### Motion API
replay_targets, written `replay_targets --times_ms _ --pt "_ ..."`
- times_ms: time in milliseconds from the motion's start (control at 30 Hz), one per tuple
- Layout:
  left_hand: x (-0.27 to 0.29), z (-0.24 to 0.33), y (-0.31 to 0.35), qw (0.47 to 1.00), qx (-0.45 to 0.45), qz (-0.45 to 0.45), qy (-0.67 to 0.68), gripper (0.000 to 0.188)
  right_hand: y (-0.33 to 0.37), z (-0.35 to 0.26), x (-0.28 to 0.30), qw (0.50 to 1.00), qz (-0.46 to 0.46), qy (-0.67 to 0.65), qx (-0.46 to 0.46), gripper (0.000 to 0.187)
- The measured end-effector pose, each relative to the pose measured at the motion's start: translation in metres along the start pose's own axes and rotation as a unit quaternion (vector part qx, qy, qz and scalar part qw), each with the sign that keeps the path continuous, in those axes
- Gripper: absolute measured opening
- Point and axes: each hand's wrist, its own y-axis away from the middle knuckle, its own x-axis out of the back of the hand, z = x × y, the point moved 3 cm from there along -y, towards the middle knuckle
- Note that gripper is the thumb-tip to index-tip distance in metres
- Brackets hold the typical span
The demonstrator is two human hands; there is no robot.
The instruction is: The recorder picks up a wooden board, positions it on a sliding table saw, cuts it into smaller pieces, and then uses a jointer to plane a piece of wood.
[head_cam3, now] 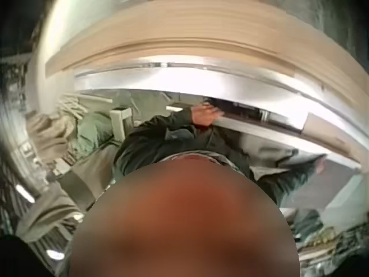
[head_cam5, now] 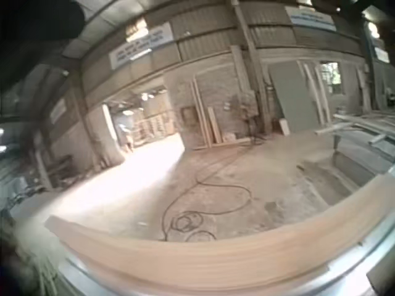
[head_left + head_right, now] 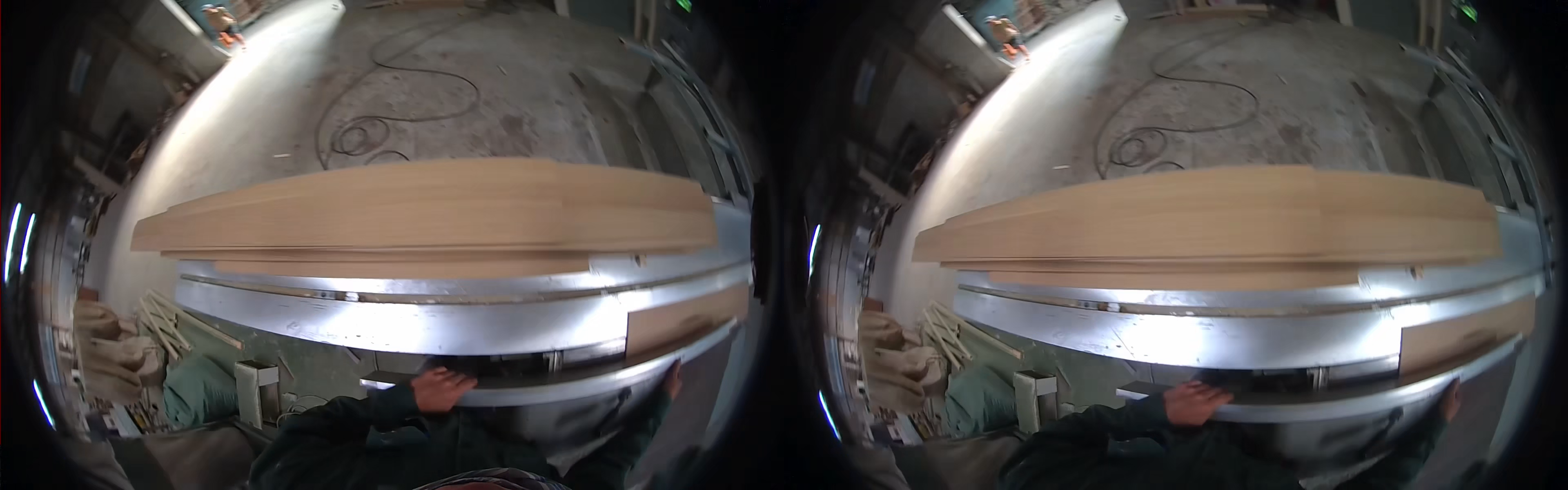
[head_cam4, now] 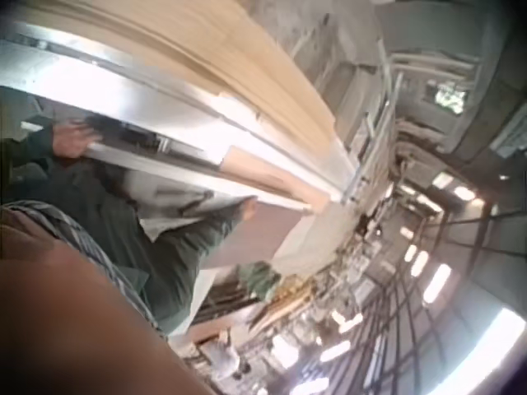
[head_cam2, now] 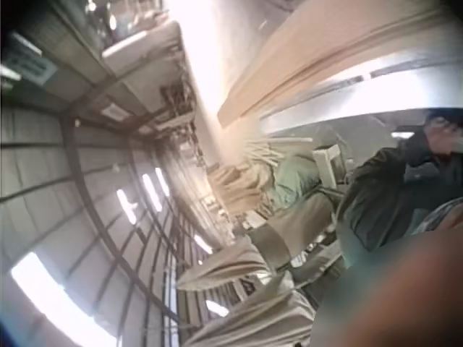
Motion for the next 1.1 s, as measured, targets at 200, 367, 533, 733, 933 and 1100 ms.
replay_targets --times_ms 200,367,533,733,933,1100 --pt "0.007 -0.004 0.001 1.0 0.014 0.009 0.018 0.038 0.021 -0.049 0.0 0.999 0.013 0.025 0.033 0.067" --pt "0.01 -0.008 -0.006 1.0 0.013 0.002 0.021 0.038 -0.001 -0.029 -0.009 1.0 0.012 0.026 0.006 0.066" --pt "0.017 -0.004 -0.009 1.0 0.016 -0.017 0.02 0.038 -0.003 -0.028 -0.015 0.999 0.019 0.021 0.034 0.067" --pt "0.013 -0.003 -0.011 1.0 0.026 0.001 0.015 0.037 0.003 -0.032 -0.021 0.999 0.024 0.025 0.021 0.07" --pt "0.02 -0.002 -0.011 0.999 0.038 -0.018 0.01 0.036 0.021 -0.046 -0.022 0.998 0.031 0.056 0.001 0.072" --pt "0.008 0.0 -0.006 0.999 0.029 0.027 0.017 0.036 0.045 -0.071 -0.025 0.995 0.05 0.086 -0.01 0.067"
